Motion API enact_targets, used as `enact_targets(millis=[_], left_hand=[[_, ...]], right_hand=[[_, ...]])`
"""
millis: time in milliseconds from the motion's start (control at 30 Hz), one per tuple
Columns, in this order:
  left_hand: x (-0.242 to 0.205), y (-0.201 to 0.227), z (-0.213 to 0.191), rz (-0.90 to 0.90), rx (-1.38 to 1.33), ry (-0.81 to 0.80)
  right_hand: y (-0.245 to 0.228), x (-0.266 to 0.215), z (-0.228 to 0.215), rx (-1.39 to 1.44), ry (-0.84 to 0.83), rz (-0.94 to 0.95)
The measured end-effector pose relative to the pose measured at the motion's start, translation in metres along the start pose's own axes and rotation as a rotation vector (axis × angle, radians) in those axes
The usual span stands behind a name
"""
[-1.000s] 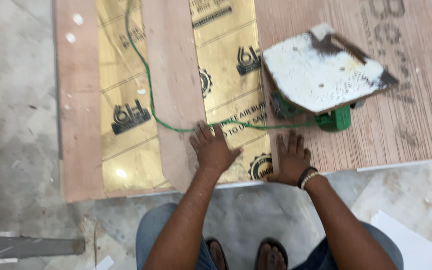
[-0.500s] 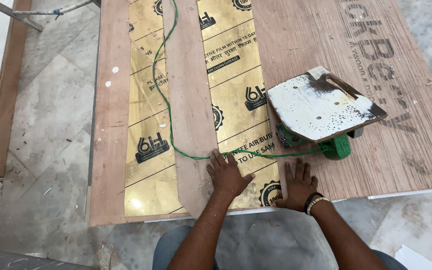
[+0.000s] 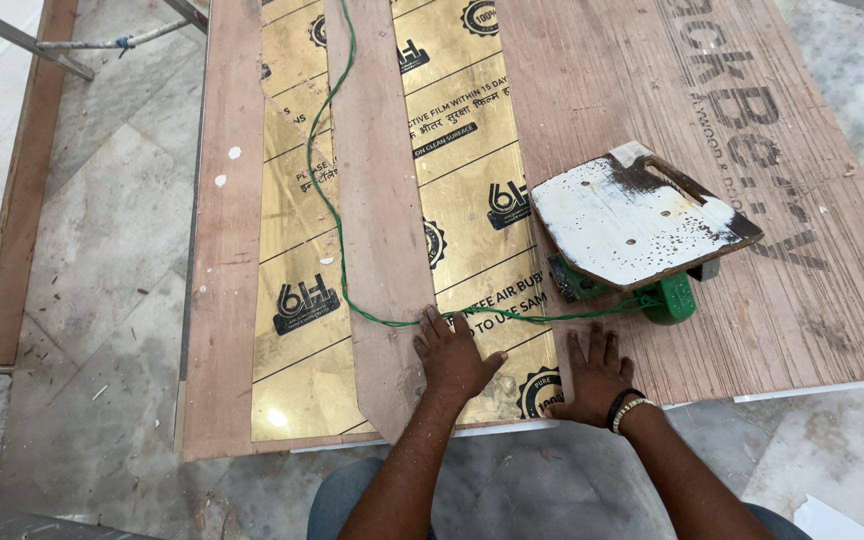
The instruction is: The person marks a line on a wooden board using a pencil and then uses a circular saw to cut along the marked line. The person is sitting on the floor during the task.
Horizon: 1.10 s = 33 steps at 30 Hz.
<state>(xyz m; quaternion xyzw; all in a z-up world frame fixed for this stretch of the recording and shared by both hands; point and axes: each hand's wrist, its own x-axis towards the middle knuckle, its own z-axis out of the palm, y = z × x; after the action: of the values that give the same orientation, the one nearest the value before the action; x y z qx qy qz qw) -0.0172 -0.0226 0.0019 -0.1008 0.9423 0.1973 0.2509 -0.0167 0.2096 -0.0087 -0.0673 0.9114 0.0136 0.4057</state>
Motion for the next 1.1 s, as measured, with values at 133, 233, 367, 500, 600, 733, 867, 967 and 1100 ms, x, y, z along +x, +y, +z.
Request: enact_targets(millis=[133, 233, 367, 500, 600, 733, 867, 967, 1100], left_hand=[[0.0036, -0.0022, 0.0041, -0.005, -0.016, 0.015], [0.0033, -0.0036, 0.0067, 0.004, -0.006, 0.041], [0.0031, -0.0033, 0.0061, -0.003, -0.002, 0.035], [0.0041, -0.0034, 0.0056, 0.003, 0.012, 0.042], [0.0028, -0.0032, 0.0052, 0.002, 0.015, 0.039], [0.0013, -0.0019, 0.0031, -0.004, 0.024, 0.029], [0.0016, -0.0007, 0.0021, -0.011, 0.017, 0.031], [0.0016, -0.0008, 0.0029, -0.014, 0.014, 0.026], [0.0021, -0.0002, 0.0030, -0.014, 0.022, 0.020]], right_hand=[[0.0013, 0.0021, 0.0014, 0.004, 0.008, -0.002], [0.0020, 0.0029, 0.0040, 0.008, 0.018, -0.006], [0.0006, 0.0006, 0.0023, 0.017, 0.018, -0.001], [-0.0002, -0.0021, -0.0010, 0.013, -0.003, -0.010], [0.0012, -0.0019, -0.0017, 0.031, -0.009, -0.011], [0.0036, 0.0011, 0.0009, 0.039, -0.015, -0.014], [0.0050, 0.0032, 0.0029, 0.026, -0.013, -0.019], [0.0052, 0.0031, 0.0031, 0.019, -0.006, -0.020], [0.0049, 0.0015, 0.0022, 0.018, -0.010, -0.021]])
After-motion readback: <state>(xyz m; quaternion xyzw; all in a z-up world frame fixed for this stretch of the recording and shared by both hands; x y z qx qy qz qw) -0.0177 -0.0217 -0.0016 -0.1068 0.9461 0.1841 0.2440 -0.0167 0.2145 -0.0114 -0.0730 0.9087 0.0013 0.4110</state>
